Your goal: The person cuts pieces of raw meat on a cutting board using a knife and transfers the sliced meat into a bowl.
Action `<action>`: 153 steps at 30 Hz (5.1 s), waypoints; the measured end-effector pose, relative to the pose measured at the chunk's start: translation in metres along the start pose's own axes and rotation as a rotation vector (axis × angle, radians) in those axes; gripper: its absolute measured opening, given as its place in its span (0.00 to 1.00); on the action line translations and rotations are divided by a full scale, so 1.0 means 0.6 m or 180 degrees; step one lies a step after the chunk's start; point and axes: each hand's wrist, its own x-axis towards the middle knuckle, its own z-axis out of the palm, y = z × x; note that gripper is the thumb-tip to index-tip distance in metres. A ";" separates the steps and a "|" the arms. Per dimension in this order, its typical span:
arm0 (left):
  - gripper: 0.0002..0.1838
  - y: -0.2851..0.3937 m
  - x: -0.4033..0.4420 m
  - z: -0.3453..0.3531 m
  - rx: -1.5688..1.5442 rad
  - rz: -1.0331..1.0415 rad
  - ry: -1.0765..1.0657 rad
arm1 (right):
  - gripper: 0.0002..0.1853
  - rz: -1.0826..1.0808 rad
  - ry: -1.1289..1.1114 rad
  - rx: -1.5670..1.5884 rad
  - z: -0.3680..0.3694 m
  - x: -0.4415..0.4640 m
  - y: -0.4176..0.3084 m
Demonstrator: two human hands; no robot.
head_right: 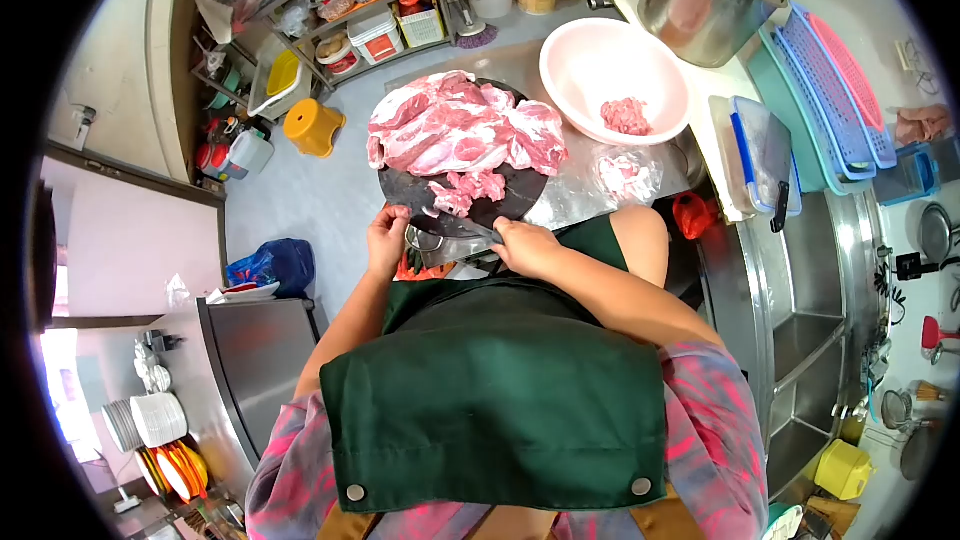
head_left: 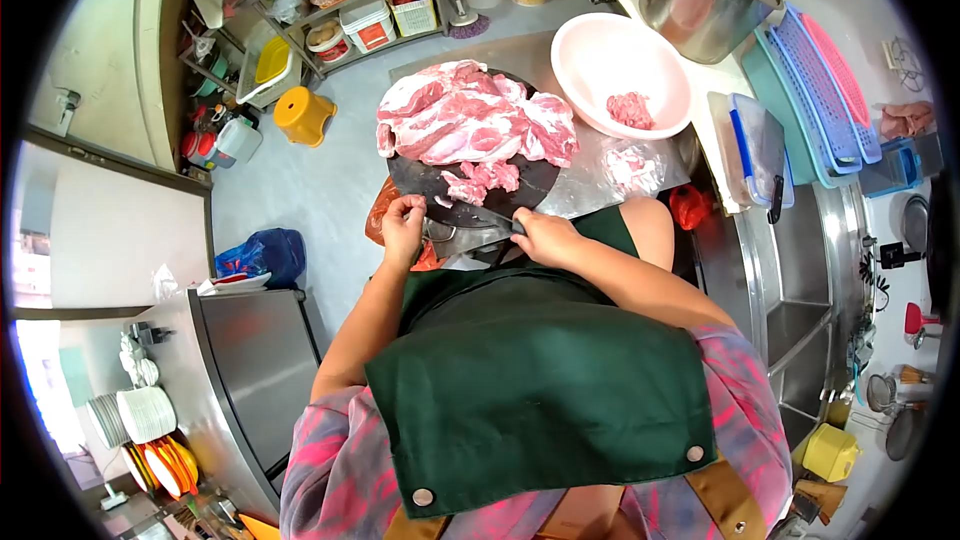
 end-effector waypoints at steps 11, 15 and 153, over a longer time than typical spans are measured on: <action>0.48 0.013 0.028 0.118 0.2203 0.1242 -0.1203 | 0.12 0.1670 0.0620 0.3893 0.033 -0.074 0.120; 0.39 0.010 0.033 0.149 0.2117 0.1340 -0.0859 | 0.11 0.1602 0.0144 0.4150 0.059 -0.017 0.104; 0.15 0.064 0.067 0.151 -0.0668 -0.1681 -0.1010 | 0.18 -0.0162 0.0770 0.0115 -0.105 -0.030 0.065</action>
